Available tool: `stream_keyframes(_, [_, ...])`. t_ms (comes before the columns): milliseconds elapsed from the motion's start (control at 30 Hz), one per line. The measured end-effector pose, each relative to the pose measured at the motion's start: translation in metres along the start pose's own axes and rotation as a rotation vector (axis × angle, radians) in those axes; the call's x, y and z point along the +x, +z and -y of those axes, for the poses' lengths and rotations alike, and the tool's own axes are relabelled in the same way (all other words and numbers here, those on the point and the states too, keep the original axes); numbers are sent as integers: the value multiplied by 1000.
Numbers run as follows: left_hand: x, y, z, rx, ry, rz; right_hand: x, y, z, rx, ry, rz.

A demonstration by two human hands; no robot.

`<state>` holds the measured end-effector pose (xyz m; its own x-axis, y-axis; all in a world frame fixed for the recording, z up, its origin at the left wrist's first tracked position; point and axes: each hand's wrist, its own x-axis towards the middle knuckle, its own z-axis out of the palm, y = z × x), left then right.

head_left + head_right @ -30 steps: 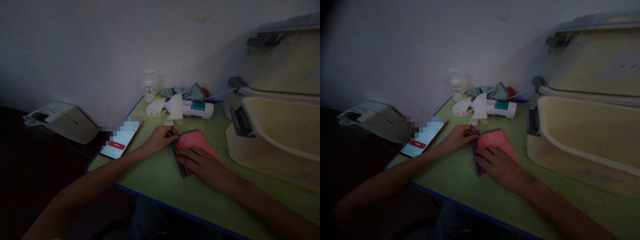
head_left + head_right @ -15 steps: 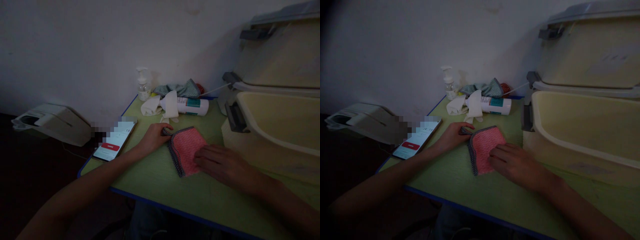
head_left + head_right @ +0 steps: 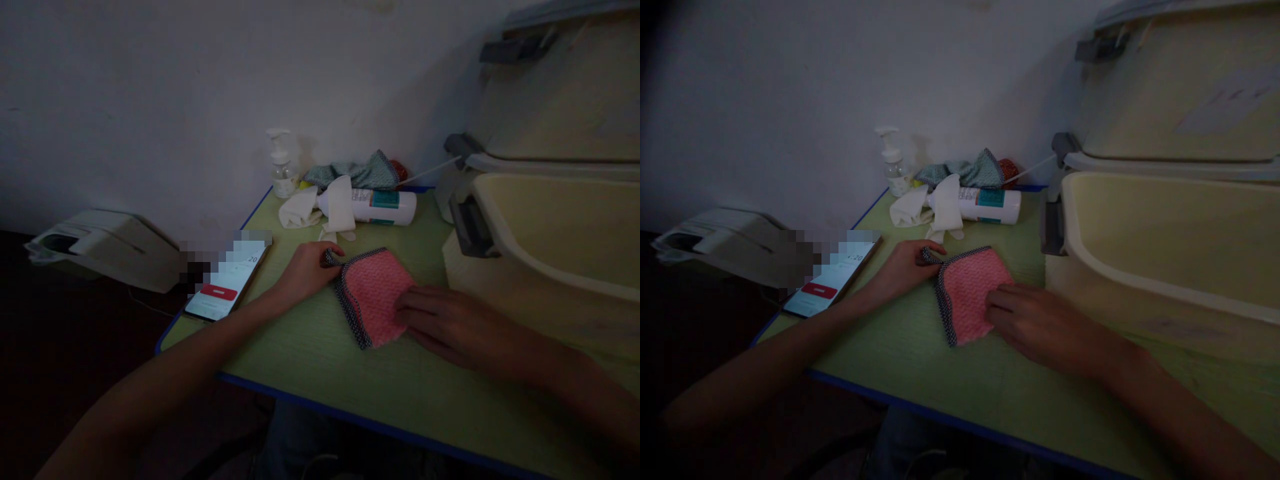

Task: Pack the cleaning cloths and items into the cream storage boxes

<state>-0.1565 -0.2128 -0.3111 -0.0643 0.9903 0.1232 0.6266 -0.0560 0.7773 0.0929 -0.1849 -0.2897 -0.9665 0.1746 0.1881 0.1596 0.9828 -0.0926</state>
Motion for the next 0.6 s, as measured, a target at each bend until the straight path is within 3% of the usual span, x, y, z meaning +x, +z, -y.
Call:
stream_keyframes(200, [0, -3, -2, 24, 1, 29, -4, -3, -2, 29, 58, 99])
stream_keyframes(600, [-3, -4, -6, 48, -20, 30, -2, -14, 0, 73, 89, 129])
